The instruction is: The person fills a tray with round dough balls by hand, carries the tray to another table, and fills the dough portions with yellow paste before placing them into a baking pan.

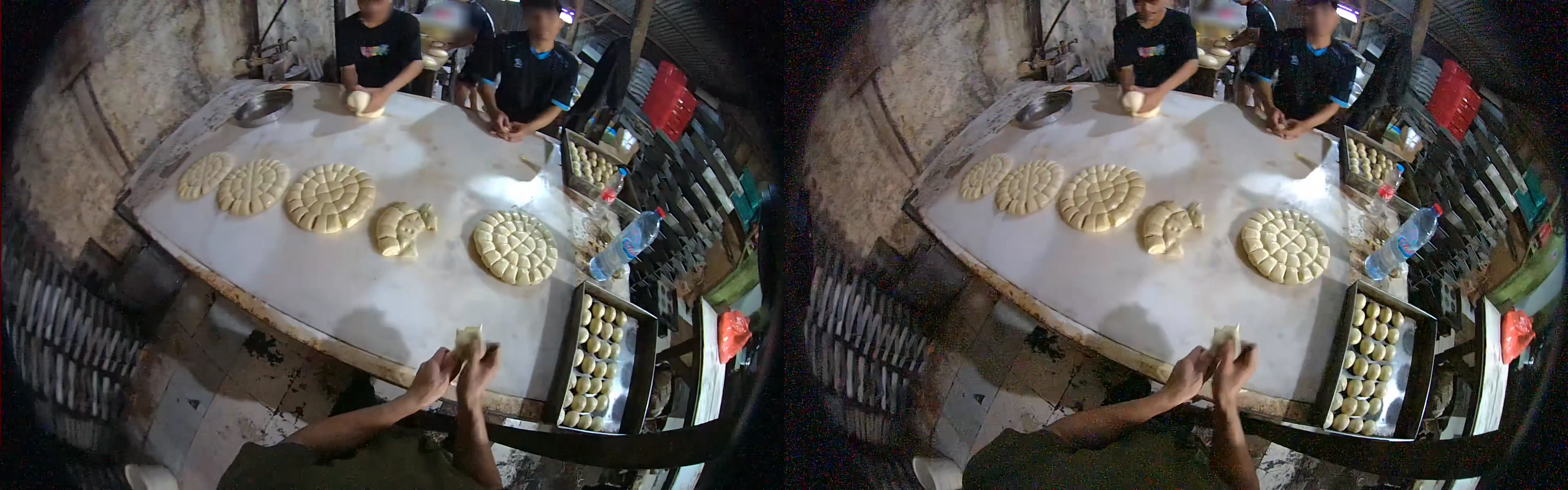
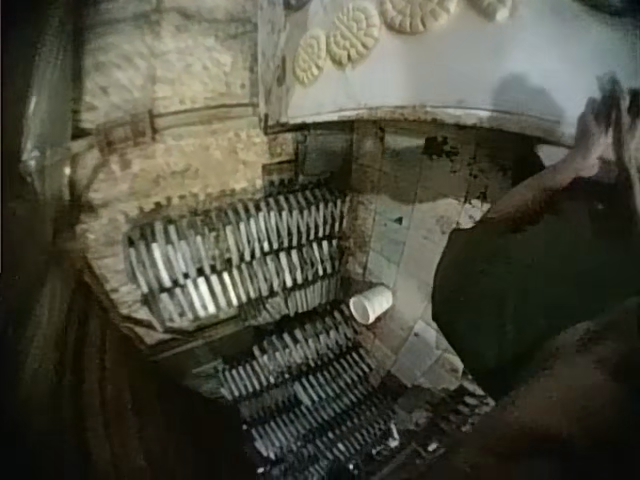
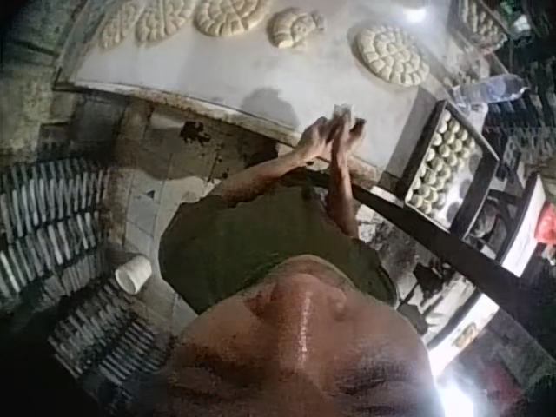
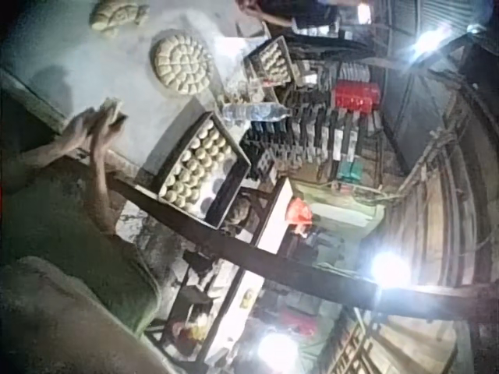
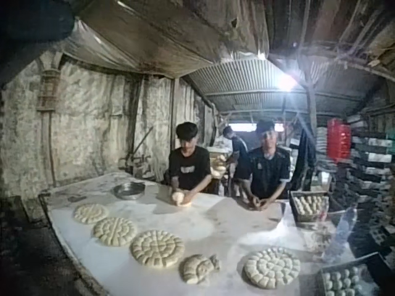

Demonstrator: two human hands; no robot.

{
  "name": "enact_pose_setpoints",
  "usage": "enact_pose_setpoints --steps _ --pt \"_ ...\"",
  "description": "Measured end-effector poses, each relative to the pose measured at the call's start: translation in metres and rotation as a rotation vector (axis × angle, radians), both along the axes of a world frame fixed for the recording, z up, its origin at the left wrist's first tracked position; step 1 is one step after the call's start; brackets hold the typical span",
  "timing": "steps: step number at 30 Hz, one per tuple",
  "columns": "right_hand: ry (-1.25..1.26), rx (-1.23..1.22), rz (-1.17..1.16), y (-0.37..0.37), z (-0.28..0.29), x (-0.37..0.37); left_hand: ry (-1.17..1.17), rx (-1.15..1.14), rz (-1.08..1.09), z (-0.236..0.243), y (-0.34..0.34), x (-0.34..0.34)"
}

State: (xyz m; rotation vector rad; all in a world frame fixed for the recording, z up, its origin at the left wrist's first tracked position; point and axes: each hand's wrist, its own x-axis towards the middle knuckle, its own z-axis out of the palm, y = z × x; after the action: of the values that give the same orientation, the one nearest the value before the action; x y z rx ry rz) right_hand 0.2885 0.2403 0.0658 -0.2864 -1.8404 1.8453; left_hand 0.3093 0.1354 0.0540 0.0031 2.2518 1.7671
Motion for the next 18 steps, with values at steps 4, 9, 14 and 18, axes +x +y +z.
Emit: enact_pose_setpoints --steps 4,9,14,18 --pt "0.258 -0.376 -0.201 0.044 0.07 -0.059 0.189 0.046 -0.115 -0.009 -0.064 0.043" --pt "-0.103 -0.075 0.262 0.026 0.07 -0.065 0.235 -0.246 0.205 0.003 -0.178 0.012" --pt "-0.147 1.013 0.435 -0.017 0.088 -0.106 0.384 -0.395 0.156 0.003 -0.246 -0.061" --pt "0.018 -0.096 0.812 -0.091 0.134 -0.118 0.549 -0.62 0.034 -0.001 -0.268 -0.098"
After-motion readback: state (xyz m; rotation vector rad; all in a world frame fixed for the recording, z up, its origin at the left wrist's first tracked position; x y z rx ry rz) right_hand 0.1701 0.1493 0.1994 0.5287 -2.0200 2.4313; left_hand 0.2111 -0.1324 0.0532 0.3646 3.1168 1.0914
